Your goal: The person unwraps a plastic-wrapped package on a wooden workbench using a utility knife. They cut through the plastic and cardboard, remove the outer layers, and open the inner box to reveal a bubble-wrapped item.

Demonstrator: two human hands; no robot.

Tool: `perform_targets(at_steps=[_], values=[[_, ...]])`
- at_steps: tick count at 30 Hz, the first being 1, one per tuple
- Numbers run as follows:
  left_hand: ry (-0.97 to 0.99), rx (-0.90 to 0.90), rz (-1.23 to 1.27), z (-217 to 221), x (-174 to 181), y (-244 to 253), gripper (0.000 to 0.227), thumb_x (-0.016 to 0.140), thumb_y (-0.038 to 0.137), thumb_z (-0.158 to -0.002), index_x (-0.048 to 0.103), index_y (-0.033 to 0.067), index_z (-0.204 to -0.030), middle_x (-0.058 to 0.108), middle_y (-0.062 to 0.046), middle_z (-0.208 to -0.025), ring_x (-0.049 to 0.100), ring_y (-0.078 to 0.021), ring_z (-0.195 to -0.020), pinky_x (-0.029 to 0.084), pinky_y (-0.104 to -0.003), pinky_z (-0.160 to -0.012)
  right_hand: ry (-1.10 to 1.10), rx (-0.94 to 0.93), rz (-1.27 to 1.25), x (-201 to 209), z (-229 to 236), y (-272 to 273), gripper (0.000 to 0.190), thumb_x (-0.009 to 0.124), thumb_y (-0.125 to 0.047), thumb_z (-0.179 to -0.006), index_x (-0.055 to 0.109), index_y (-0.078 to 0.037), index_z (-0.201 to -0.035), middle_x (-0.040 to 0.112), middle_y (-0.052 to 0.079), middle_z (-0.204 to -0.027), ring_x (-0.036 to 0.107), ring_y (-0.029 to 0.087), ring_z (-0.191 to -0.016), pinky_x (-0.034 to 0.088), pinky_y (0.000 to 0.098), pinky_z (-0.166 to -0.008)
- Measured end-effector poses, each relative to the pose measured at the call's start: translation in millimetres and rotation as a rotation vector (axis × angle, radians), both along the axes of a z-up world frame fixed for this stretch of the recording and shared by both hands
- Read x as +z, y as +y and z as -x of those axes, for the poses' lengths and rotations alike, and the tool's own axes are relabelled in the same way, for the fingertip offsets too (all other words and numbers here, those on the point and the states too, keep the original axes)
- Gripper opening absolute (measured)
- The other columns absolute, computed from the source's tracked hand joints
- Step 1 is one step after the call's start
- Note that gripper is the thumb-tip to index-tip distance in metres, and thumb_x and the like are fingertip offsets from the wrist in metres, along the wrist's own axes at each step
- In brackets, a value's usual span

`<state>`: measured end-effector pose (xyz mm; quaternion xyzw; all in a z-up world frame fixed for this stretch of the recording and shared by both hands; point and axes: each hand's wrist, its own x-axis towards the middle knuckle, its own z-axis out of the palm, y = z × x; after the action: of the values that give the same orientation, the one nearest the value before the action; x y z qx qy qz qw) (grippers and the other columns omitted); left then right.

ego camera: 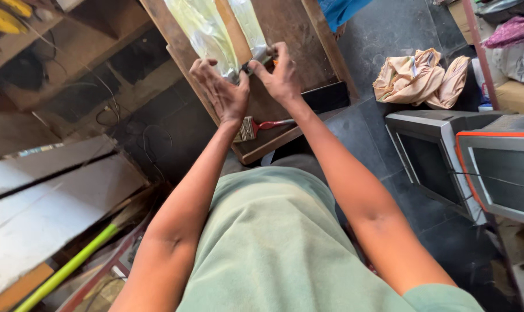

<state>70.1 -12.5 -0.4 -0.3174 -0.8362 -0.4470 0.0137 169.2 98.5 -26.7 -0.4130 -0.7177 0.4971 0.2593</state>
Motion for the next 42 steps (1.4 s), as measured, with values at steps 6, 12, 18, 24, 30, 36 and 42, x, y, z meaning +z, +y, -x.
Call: perform_targets(at_steps=[6,12,18,24,30,36,42], values=[[-0.079,0.315,0.093,-11,-3,13,0.077,0.089,0.024,-0.062,0.040,0.0015,-0.117,0.042,-0.019,-0.115,0.042,-0.0387,-0.119,0.034,-0.052,-0.104,0.246,0.022,-0.011,-18,16,-15,0.044,0.086,-0.019,-0.092,0.048,-0.004,-0.110,0.065,0.005,-0.093,0.065,0.011,-0.084,0.056,0.0307,-0.074],[-0.254,0.459,0.046,-20,-12,19,0.069,0.083,0.024,-0.065,0.043,0.0001,-0.116,0.048,-0.021,-0.114,0.049,-0.0387,-0.116,0.039,-0.049,-0.102,0.271,-0.031,0.013,-26,14,0,0.027,0.073,0.000,-0.092,0.050,-0.005,-0.104,0.058,0.001,-0.088,0.058,0.009,-0.078,0.054,0.0269,-0.072],[-0.609,0.574,0.207,-25,-19,28,0.044,0.075,0.043,-0.070,0.076,0.0038,-0.090,0.076,-0.021,-0.089,0.071,-0.0411,-0.089,0.052,-0.050,-0.087,0.199,0.148,0.186,9,5,12,0.014,0.080,-0.008,-0.092,0.067,-0.001,-0.091,0.068,-0.002,-0.080,0.057,0.005,-0.072,0.050,0.0248,-0.065],[-0.584,0.520,0.221,-25,-37,27,0.043,0.072,0.041,-0.074,0.073,-0.0015,-0.068,0.070,-0.024,-0.068,0.072,-0.0404,-0.070,0.056,-0.049,-0.074,0.212,0.240,0.223,13,10,14,0.011,0.077,-0.009,-0.094,0.076,0.002,-0.093,0.074,-0.001,-0.078,0.059,0.003,-0.070,0.051,0.0243,-0.063],[-0.504,0.201,0.277,-4,-45,8,0.043,0.071,0.036,-0.073,0.064,-0.0054,-0.063,0.061,-0.024,-0.058,0.067,-0.0355,-0.054,0.053,-0.046,-0.061,0.161,0.284,0.130,3,3,27,0.010,0.072,-0.006,-0.092,0.076,0.003,-0.096,0.072,-0.001,-0.077,0.058,0.002,-0.069,0.049,0.0246,-0.062],[-0.512,0.216,0.235,3,-53,6,0.047,0.074,0.038,-0.073,0.063,-0.0058,-0.060,0.061,-0.022,-0.055,0.065,-0.0345,-0.053,0.052,-0.045,-0.059,0.013,0.348,0.106,11,6,31,0.024,0.082,-0.023,-0.087,0.076,0.000,-0.088,0.071,-0.002,-0.069,0.057,0.002,-0.061,0.045,0.0251,-0.053],[-0.427,0.211,0.189,2,-59,2,0.041,0.075,0.036,-0.071,0.066,-0.0038,-0.061,0.063,-0.019,-0.055,0.066,-0.0319,-0.052,0.053,-0.043,-0.055,0.016,0.268,0.277,6,10,23,0.034,0.081,-0.029,-0.094,0.075,0.002,-0.083,0.066,-0.002,-0.065,0.052,0.002,-0.059,0.042,0.0254,-0.052]])
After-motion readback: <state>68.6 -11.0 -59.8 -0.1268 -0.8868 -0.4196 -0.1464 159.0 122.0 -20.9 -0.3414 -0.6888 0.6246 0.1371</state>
